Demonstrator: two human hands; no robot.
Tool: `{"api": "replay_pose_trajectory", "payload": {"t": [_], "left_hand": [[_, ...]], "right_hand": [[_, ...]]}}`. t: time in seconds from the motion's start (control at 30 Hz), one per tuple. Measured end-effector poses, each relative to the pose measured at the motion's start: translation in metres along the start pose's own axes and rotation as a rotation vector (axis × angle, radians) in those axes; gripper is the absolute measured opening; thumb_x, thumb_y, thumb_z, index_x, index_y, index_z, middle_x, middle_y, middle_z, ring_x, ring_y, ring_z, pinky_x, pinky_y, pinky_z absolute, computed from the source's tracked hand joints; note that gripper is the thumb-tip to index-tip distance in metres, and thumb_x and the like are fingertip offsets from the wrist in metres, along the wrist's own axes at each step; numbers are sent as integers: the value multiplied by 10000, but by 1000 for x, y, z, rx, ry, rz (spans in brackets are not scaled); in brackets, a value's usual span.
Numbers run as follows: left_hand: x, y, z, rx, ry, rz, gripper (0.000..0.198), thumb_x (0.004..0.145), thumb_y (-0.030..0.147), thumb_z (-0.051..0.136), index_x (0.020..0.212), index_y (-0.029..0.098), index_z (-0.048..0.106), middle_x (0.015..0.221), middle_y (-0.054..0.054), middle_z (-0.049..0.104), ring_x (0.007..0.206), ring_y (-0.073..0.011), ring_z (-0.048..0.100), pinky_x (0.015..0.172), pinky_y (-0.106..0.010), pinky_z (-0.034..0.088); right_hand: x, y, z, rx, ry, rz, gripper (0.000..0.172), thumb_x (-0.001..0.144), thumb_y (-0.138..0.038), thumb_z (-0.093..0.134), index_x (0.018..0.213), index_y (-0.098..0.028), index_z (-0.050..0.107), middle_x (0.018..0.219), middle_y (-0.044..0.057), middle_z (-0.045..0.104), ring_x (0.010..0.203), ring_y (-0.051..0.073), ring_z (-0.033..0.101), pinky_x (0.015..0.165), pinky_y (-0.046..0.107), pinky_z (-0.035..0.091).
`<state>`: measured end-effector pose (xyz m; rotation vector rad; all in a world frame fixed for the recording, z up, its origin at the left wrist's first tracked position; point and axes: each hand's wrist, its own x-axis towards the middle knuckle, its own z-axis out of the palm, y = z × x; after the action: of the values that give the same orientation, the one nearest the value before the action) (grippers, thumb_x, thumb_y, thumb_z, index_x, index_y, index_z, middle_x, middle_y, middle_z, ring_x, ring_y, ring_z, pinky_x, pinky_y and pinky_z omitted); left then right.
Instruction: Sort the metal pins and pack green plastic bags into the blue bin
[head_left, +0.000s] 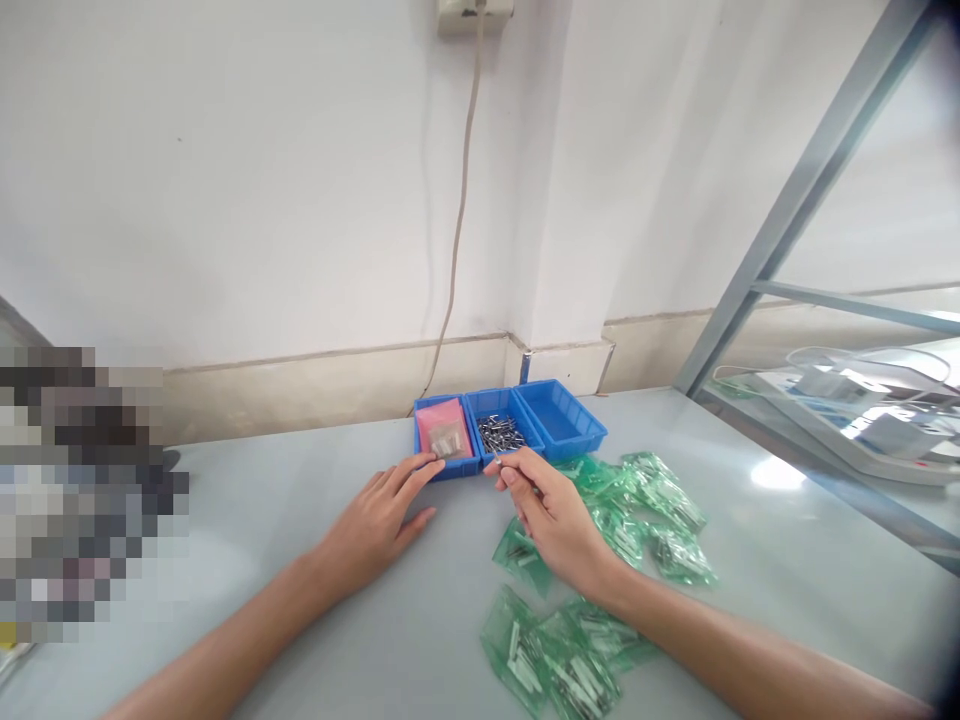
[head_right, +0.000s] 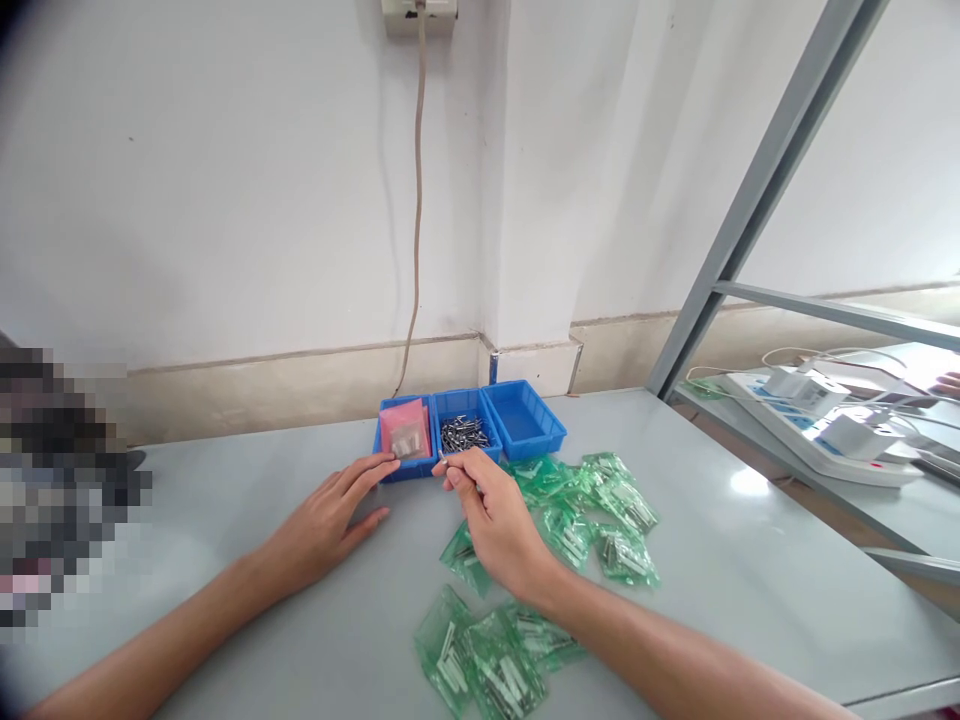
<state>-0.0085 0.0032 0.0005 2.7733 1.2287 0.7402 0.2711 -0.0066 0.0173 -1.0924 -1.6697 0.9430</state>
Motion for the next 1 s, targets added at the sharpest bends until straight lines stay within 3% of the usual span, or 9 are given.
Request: {"api": "replay_pose_trajectory", "payload": {"t": [0.27, 0.4, 0.53, 0.7, 1.0], "left_hand": [[1, 1, -1, 7, 19, 14, 540, 1109, 298, 491, 1629, 324, 345, 1593, -101, 506, 1398, -287, 577, 1127, -479, 540], [0, 0, -1, 7, 10, 13, 538, 1108, 299, 497, 1624, 317, 348, 1598, -99, 501, 1407, -284, 570, 1138, -482, 533], [1, 1, -1, 15, 23, 11, 526, 1110, 311, 492, 1619, 320, 362, 1593, -98, 510, 1395, -283, 584, 1129, -476, 542], [1, 2, -2, 11, 14, 9, 526, 1107, 311, 496, 1616, 321, 365, 1593, -96, 511, 1400, -283, 580, 1131, -472, 541], [1, 1, 0, 21, -11, -2, 538, 1111, 294, 494, 1622, 319, 329, 1609, -98, 484, 1412, -285, 560, 1132, -480, 531]], "right_hand": [[-1, 1, 2, 27, 10, -1, 293, 1128, -441, 444, 1188, -257, 665, 1026, 36, 675, 620, 138, 533, 549, 264, 469], [-1, -1, 1, -15, 18, -24, 267, 1123, -413, 466, 1212, -269, 672, 1065, 50, 690, 738, 171, 607, 621, 285, 493], [0, -5, 0, -61, 48, -80, 185, 1094, -380, 536, 1133, -274, 682, 1069, 46, 695, 865, 204, 625, 726, 314, 508], [0, -9, -1, -60, 58, -80, 107, 1054, -348, 607, 1053, -270, 680, 960, 20, 659, 801, 192, 591, 706, 310, 498], [0, -10, -1, -25, 50, -83, 48, 1015, -299, 664, 988, -259, 668, 944, 14, 623, 819, 187, 594, 710, 309, 493]]}}
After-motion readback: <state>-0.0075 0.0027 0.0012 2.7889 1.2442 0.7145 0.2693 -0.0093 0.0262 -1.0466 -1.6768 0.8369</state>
